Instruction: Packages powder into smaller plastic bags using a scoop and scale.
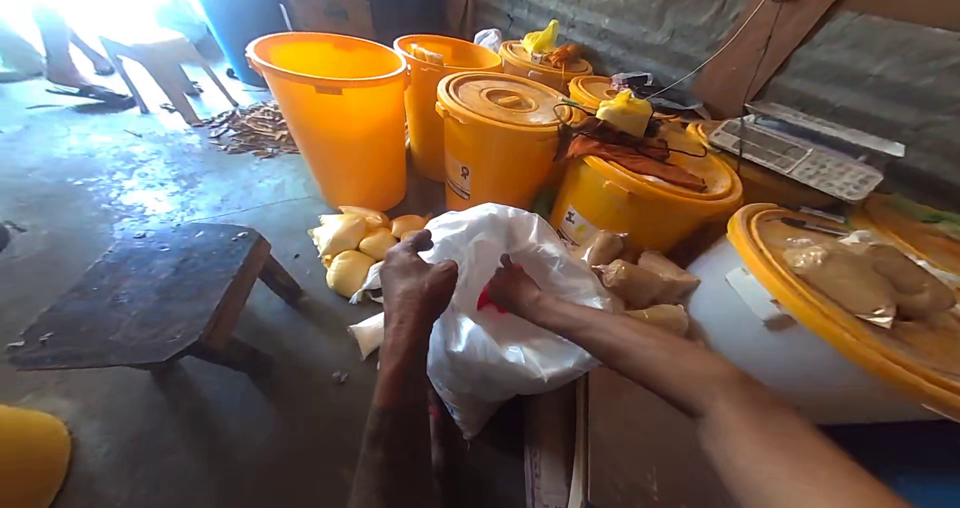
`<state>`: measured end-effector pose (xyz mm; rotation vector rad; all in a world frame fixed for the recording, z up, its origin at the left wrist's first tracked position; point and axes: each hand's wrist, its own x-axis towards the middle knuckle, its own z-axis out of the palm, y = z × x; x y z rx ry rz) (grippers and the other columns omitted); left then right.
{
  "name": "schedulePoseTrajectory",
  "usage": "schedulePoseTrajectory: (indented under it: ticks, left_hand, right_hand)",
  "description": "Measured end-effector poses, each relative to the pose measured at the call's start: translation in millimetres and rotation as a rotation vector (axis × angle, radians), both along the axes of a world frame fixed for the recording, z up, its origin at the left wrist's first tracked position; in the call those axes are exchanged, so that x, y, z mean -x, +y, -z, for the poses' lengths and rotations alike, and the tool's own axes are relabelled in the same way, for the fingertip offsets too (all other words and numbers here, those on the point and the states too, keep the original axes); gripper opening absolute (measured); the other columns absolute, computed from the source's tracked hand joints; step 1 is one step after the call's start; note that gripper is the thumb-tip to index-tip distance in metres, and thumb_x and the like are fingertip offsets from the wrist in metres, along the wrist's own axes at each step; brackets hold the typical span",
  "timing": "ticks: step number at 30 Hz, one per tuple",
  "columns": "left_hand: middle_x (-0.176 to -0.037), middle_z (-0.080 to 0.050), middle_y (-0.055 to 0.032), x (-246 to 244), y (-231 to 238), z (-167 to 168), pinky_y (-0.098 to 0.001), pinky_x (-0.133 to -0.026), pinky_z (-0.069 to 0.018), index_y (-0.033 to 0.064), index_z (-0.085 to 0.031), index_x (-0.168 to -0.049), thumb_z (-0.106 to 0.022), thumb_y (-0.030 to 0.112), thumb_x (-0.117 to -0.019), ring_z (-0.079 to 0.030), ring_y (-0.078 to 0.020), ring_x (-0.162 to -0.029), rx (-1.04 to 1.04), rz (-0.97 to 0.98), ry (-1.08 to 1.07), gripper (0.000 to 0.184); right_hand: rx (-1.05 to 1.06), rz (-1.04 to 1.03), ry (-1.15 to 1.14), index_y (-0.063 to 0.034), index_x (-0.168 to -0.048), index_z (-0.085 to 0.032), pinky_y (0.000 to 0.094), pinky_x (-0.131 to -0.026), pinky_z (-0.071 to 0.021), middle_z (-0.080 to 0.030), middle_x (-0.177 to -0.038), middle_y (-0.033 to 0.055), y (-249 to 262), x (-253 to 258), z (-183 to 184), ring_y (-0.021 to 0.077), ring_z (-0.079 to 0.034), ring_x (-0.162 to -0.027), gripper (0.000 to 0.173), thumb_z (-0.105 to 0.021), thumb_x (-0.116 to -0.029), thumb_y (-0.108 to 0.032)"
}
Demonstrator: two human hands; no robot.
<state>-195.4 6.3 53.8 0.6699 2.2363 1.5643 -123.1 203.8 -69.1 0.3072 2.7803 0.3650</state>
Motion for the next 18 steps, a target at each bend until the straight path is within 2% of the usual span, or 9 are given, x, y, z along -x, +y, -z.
schedulePoseTrajectory:
  ticks: [2, 4, 6, 9, 12, 14, 16, 18]
  left_hand:
    - [-0.126, -0.066, -0.0145, 0, 1, -2, -0.0465, -0.068, -0.0607, 0.0084, -0.064, -0.134, -0.068, 0.000, -0.0830, -0.069, -0.0242, -0.073, 0.024, 0.016, 0.010, 0.051]
    - [-0.127, -0.066, -0.0140, 0, 1, -4, -0.0473, -0.069, -0.0609, 0.0088, -0.064, -0.134, -0.067, 0.001, -0.0839, -0.070, -0.0242, -0.074, 0.046, 0.031, 0.012, 0.051]
    - [-0.127, -0.066, -0.0135, 1, 1, -3, -0.0467, -0.068, -0.0610, 0.0093, -0.064, -0.135, -0.067, 0.002, -0.0839, -0.070, -0.0238, -0.073, 0.058, 0.043, 0.022, 0.052]
    - [-0.127, -0.066, -0.0140, 4, -2, -6, -0.0464, -0.069, -0.0605, 0.0094, -0.063, -0.135, -0.067, 0.002, -0.0843, -0.070, -0.0241, -0.075, 0.067, 0.050, 0.020, 0.052]
    - [-0.129, -0.066, -0.0156, 5, -4, -3, -0.0512, -0.072, -0.0607, 0.0092, -0.062, -0.136, -0.068, 0.003, -0.0835, -0.071, -0.0285, -0.080, 0.083, 0.064, 0.024, 0.053]
    - [-0.129, -0.065, -0.0187, 3, 1, -5, -0.0530, -0.079, -0.0604, 0.0063, -0.060, -0.137, -0.071, 0.004, -0.0832, -0.072, -0.0318, -0.090, 0.072, 0.091, 0.028, 0.055]
    - [-0.130, -0.065, -0.0185, -1, 3, -9, -0.0496, -0.090, -0.0578, 0.0050, -0.059, -0.139, -0.072, 0.008, -0.0847, -0.070, -0.0299, -0.105, 0.097, 0.113, 0.036, 0.056]
    - [-0.137, -0.063, -0.0169, -3, 2, -14, -0.0495, -0.102, -0.0522, 0.0052, -0.058, -0.143, -0.069, 0.011, -0.0867, -0.063, -0.0293, -0.122, 0.133, 0.141, 0.067, 0.057]
  right_hand:
    - [0.125, 0.020, -0.002, 0.0075, -0.120, -0.066, 0.0628, -0.121, -0.0207, -0.067, -0.122, 0.0245, 9, 7, 14, 0.0416, -0.059, -0.124, 0.027, -0.053, -0.0971, 0.006]
    - [0.200, 0.036, -0.092, 0.0007, -0.127, -0.065, 0.0673, -0.118, -0.0222, -0.066, -0.126, 0.0225, 17, 9, 8, 0.0418, -0.058, -0.124, 0.042, -0.071, -0.0852, 0.000]
    - [0.233, 0.004, -0.185, -0.0017, -0.126, -0.066, 0.0716, -0.113, -0.0249, -0.066, -0.126, 0.0221, 15, 4, -3, 0.0437, -0.058, -0.122, 0.049, -0.080, -0.0799, -0.007]
    - [0.317, -0.062, -0.258, -0.0059, -0.121, -0.071, 0.0713, -0.107, -0.0304, -0.068, -0.121, 0.0204, 11, 2, -25, 0.0426, -0.059, -0.118, 0.043, -0.084, -0.0823, -0.020]
    - [0.474, -0.063, -0.222, -0.0063, -0.114, -0.074, 0.0744, -0.103, -0.0325, -0.070, -0.114, 0.0207, -8, -7, 2, 0.0437, -0.061, -0.114, 0.033, -0.081, -0.0860, -0.023]
    - [0.523, -0.027, -0.175, -0.0063, -0.115, -0.074, 0.0758, -0.105, -0.0314, -0.070, -0.115, 0.0209, -9, -7, 15, 0.0440, -0.061, -0.115, 0.035, -0.082, -0.0853, -0.023]
    - [0.562, -0.030, -0.164, -0.0071, -0.116, -0.074, 0.0769, -0.105, -0.0324, -0.071, -0.115, 0.0213, -4, -4, 18, 0.0451, -0.062, -0.115, 0.037, -0.084, -0.0837, -0.022]
    - [0.592, -0.065, -0.148, -0.0086, -0.116, -0.075, 0.0767, -0.102, -0.0352, -0.072, -0.112, 0.0205, 1, -3, 13, 0.0449, -0.063, -0.112, 0.038, -0.085, -0.0824, -0.022]
